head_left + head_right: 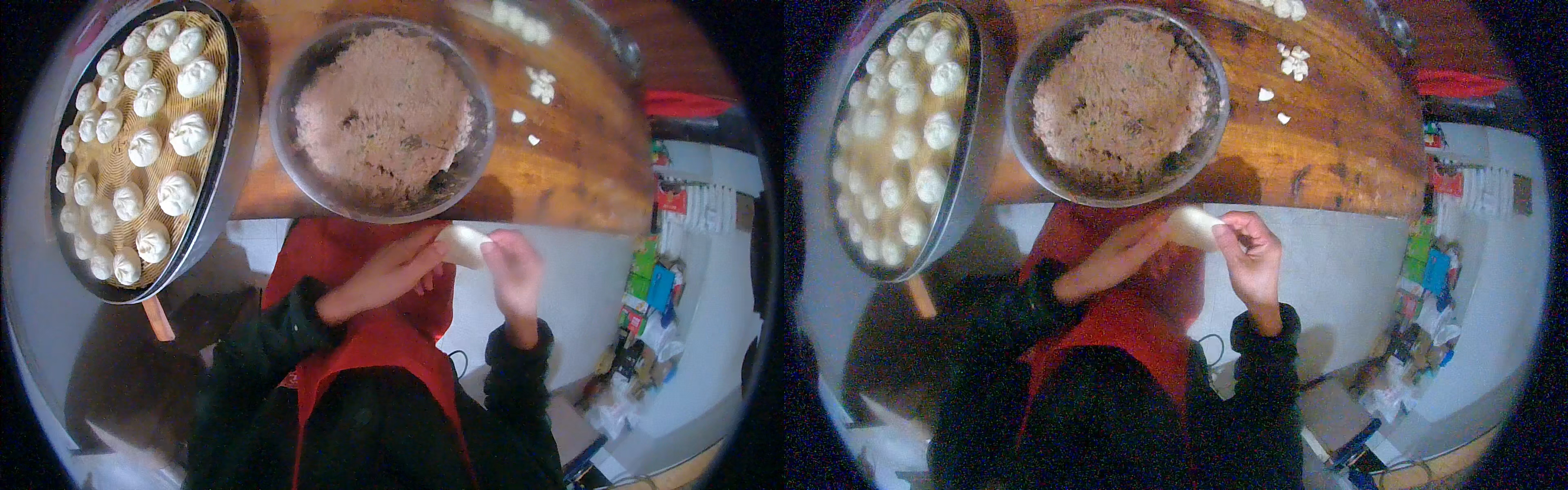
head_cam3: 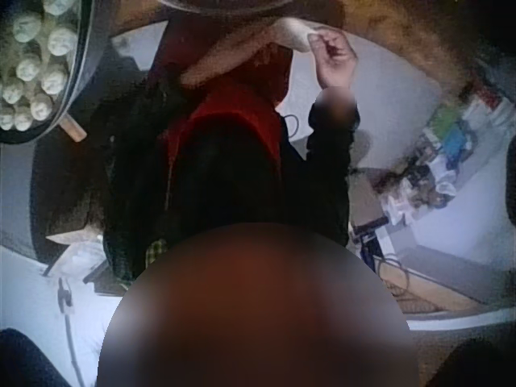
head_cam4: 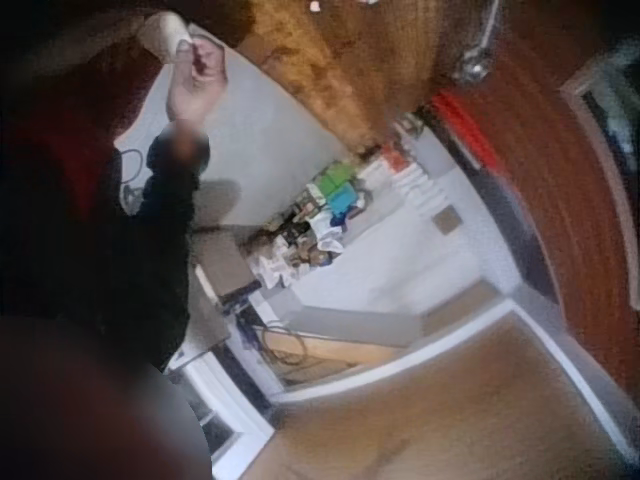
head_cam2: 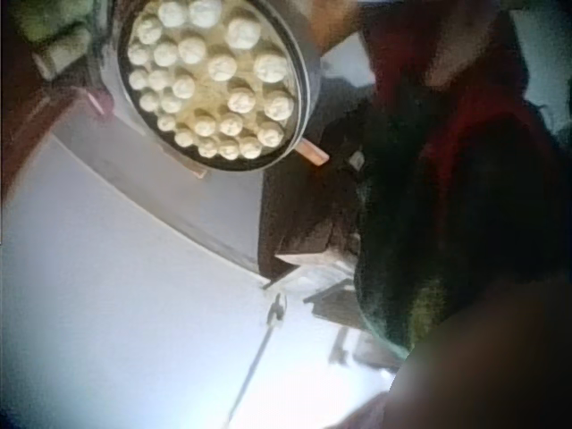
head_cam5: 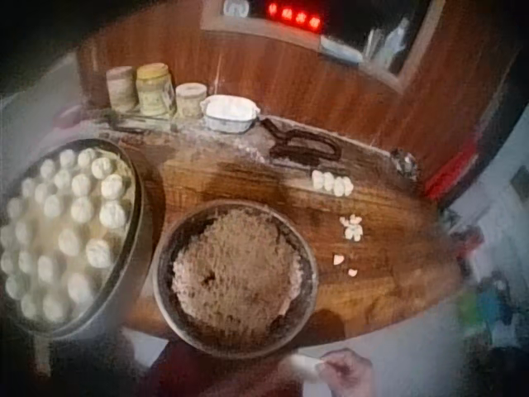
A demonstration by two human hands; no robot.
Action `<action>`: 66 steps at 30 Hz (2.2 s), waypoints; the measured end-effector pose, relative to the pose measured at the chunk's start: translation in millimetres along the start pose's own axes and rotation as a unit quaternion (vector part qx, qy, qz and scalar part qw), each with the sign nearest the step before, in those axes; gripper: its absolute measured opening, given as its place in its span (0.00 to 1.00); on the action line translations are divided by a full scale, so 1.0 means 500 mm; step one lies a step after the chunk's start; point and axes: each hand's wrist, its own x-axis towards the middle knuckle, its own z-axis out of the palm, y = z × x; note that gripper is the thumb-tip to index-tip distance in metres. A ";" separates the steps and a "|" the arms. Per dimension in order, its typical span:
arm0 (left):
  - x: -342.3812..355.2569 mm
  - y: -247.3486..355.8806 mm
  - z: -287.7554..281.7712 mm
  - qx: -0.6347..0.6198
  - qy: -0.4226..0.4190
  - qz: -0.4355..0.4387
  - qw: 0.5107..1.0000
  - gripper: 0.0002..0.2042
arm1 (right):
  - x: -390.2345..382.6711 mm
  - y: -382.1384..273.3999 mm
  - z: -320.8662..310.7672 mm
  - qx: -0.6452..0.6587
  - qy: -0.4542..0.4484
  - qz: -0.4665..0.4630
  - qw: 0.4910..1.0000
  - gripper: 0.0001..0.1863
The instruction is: The person fills round dough wrappers with a meat mixture, pleats and seals them into buns, and places them on a bamboo steamer tray. The person then moves the tray to a steamer, closes the lid, and walks to another area with ingredient bowls.
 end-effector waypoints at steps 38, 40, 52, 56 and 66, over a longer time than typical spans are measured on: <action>-0.162 0.001 -0.198 0.180 0.006 -0.010 0.984 0.22 | 0.137 -0.041 0.125 -0.449 0.142 -0.303 0.829 0.12; -0.178 -0.003 -0.212 0.153 0.035 0.028 0.987 0.20 | 0.125 -0.108 0.149 -0.299 0.118 -0.263 0.910 0.15; -0.207 0.048 -0.228 -0.065 0.096 0.011 0.993 0.13 | 0.166 -0.245 0.229 -0.341 -0.021 -0.373 0.863 0.08; -0.190 0.054 -0.227 -0.021 0.070 0.049 0.996 0.13 | 0.161 -0.222 0.233 -0.334 -0.069 -0.332 0.879 0.10; -0.146 0.070 -0.229 -0.004 0.086 0.078 0.993 0.11 | 0.195 -0.202 0.223 -0.349 -0.095 -0.300 0.883 0.09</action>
